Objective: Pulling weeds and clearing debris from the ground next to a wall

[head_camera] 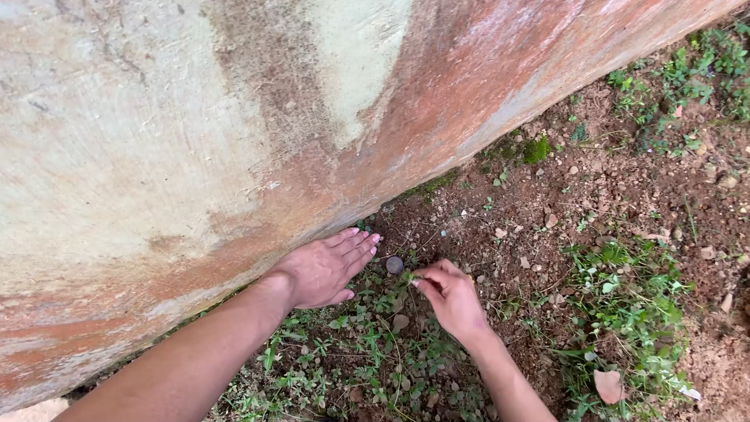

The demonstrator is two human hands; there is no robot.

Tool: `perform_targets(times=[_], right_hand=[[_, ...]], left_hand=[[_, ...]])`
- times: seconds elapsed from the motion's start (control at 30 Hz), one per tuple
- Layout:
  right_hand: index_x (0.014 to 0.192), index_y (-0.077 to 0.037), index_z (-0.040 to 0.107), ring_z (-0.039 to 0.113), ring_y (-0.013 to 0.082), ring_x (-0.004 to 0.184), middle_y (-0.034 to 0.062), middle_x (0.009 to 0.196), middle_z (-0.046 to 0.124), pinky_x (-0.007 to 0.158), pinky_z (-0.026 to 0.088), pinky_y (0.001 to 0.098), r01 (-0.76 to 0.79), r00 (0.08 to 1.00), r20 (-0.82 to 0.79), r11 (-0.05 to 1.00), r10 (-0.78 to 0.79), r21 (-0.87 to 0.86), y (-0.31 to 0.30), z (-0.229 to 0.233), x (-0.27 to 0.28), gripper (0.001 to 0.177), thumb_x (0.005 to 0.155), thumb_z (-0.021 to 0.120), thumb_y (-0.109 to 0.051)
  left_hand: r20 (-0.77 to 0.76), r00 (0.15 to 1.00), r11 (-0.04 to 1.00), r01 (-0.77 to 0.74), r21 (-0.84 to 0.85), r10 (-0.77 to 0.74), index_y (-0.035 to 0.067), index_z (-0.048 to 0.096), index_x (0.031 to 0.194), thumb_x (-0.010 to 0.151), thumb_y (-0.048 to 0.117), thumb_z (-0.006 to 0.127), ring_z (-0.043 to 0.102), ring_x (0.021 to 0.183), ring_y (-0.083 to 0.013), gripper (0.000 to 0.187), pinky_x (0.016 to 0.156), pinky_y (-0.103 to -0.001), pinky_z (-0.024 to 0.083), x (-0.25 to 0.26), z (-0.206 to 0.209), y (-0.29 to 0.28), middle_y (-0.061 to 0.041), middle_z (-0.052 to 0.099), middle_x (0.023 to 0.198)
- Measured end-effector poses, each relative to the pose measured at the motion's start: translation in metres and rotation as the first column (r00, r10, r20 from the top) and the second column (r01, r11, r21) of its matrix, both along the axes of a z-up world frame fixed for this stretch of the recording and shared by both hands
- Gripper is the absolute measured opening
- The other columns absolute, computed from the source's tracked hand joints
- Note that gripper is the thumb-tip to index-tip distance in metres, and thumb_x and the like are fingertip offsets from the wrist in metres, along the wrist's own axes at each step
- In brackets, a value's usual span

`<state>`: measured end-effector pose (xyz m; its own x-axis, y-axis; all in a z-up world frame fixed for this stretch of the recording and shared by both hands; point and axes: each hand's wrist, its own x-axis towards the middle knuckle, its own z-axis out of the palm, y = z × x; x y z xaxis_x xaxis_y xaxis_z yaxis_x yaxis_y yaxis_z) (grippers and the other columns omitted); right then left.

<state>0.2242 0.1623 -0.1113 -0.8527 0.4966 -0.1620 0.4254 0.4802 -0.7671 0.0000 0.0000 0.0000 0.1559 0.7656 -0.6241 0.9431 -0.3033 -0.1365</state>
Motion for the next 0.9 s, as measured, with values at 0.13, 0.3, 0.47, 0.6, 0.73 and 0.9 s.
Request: perform_targets(times=[0.13, 0.3, 0.47, 0.6, 0.73, 0.9], right_hand=[[0.112, -0.007, 0.078, 0.065, 0.0161, 0.065, 0.0066, 0.095, 0.070, 0.057, 0.057, 0.0343, -0.045, 0.999, -0.028, 0.998, 0.047, 0.051, -0.005, 0.031, -0.014, 0.022, 0.091, 0.070, -0.008], [0.128, 0.004, 0.062, 0.066, 0.0321, 0.099, 0.0181, 0.117, 0.060, 0.084, 0.060, 0.0450, -0.380, 0.925, 0.101, 0.882, 0.367, 0.278, -0.032, 0.040, -0.021, 0.051, 0.087, 0.078, -0.023], [0.124, -0.004, 0.068, 0.067, 0.0302, 0.100, 0.0125, 0.110, 0.062, 0.085, 0.061, 0.0414, -0.337, 0.939, 0.085, 0.845, 0.333, 0.416, -0.036, -0.011, -0.017, 0.037, 0.089, 0.071, -0.014], [0.114, -0.004, 0.072, 0.069, 0.0277, 0.101, 0.0104, 0.107, 0.066, 0.085, 0.062, 0.0396, -0.337, 0.937, 0.055, 0.848, 0.346, 0.408, -0.034, -0.020, -0.015, 0.025, 0.089, 0.068, -0.002], [0.109, -0.001, 0.074, 0.072, 0.0300, 0.092, 0.0132, 0.102, 0.068, 0.082, 0.062, 0.0395, -0.299, 0.942, -0.038, 0.884, 0.334, 0.360, -0.033, -0.019, -0.013, 0.027, 0.083, 0.068, 0.003], [0.106, -0.004, 0.074, 0.070, 0.0190, 0.068, 0.0085, 0.104, 0.069, 0.058, 0.062, 0.0287, -0.065, 0.990, 0.116, 0.989, 0.081, -0.133, -0.023, -0.005, -0.014, 0.020, 0.098, 0.056, -0.001]], left_hand=[[0.005, 1.000, 1.000, 0.014, -0.002, -0.014, -0.005, 0.002, 0.159, 0.105, 0.052, 0.021, 0.000, 0.156, -0.0311, 0.081, 0.125, -0.044, 0.000, 0.004, 0.003, 0.004, -0.023, -0.005, 0.169], [0.040, 0.999, 0.999, 0.017, -0.035, -0.016, -0.003, 0.004, 0.159, 0.105, 0.050, 0.022, -0.002, 0.157, -0.0306, 0.078, 0.126, -0.044, -0.002, 0.009, 0.001, 0.005, -0.022, -0.005, 0.169], [0.046, 0.999, 0.999, 0.015, -0.029, -0.014, -0.003, 0.004, 0.159, 0.105, 0.050, 0.022, -0.002, 0.157, -0.0296, 0.078, 0.126, -0.044, -0.003, 0.009, -0.004, 0.006, -0.021, -0.005, 0.169], [0.070, 0.997, 0.999, -0.010, -0.035, 0.013, -0.002, 0.003, 0.159, 0.104, 0.051, 0.023, -0.002, 0.156, -0.0285, 0.078, 0.126, -0.043, -0.003, 0.010, -0.004, 0.006, -0.020, -0.005, 0.169], [0.072, 0.997, 0.999, 0.004, -0.047, -0.001, -0.003, 0.004, 0.159, 0.105, 0.050, 0.025, 0.000, 0.157, -0.0299, 0.078, 0.126, -0.044, -0.002, 0.012, -0.002, 0.006, -0.021, -0.004, 0.170], [0.030, 0.999, 0.998, 0.032, -0.050, -0.030, -0.001, 0.002, 0.159, 0.104, 0.051, 0.018, -0.003, 0.156, -0.0296, 0.077, 0.125, -0.046, -0.002, 0.012, -0.004, 0.007, -0.021, -0.006, 0.169]])
